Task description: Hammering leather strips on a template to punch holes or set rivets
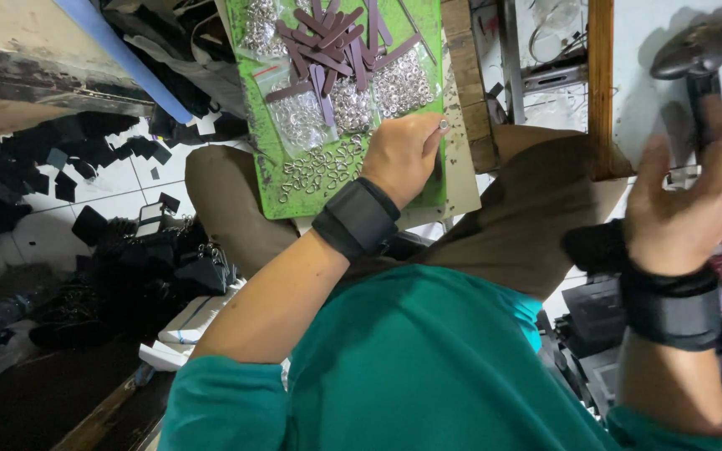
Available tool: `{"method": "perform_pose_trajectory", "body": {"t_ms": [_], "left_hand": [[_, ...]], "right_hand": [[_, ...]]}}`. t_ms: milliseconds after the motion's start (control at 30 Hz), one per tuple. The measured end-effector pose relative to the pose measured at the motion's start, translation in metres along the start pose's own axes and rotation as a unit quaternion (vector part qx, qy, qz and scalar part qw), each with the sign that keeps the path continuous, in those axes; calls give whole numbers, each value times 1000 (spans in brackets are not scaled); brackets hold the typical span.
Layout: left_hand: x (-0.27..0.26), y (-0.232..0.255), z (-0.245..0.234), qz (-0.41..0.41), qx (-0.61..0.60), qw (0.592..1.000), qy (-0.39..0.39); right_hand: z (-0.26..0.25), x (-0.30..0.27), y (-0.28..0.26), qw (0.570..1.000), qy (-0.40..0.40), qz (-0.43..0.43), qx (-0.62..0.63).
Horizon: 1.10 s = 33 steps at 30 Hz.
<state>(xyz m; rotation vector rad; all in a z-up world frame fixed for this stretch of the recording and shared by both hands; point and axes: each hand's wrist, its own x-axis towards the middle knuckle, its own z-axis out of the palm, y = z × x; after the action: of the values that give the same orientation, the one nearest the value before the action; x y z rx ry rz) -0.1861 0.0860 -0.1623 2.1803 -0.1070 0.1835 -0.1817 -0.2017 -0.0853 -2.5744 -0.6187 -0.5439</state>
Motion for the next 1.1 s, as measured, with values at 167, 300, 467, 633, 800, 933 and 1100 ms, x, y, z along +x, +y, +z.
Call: {"method": "perform_pose_trajectory", "body": {"t_ms": [167, 300, 467, 633, 800, 933, 1100], "left_hand": [[-3, -7, 8, 14, 16, 1000, 12], [-3, -10, 10, 7, 21, 1000, -1], [-2, -8, 8, 0, 11, 1000, -7], [-3, -17, 12, -16, 4, 1000, -8], [-6, -41, 27, -37, 42, 998, -33], [-5, -36, 24, -69, 28, 996, -47], [-1, -19, 15, -99, 36, 994, -43]], "right_hand": [[-6, -19, 37, 985, -25, 18, -172], [-6, -31, 59, 988, -66, 19, -137], [-10, 5, -42, 982, -136, 60, 119], [19, 17, -80, 973, -133, -28, 188], [24, 21, -86, 978, -161, 2, 131], [13, 26, -90, 966, -118, -10, 230], [61, -4, -56, 973, -125, -49, 185]]}}
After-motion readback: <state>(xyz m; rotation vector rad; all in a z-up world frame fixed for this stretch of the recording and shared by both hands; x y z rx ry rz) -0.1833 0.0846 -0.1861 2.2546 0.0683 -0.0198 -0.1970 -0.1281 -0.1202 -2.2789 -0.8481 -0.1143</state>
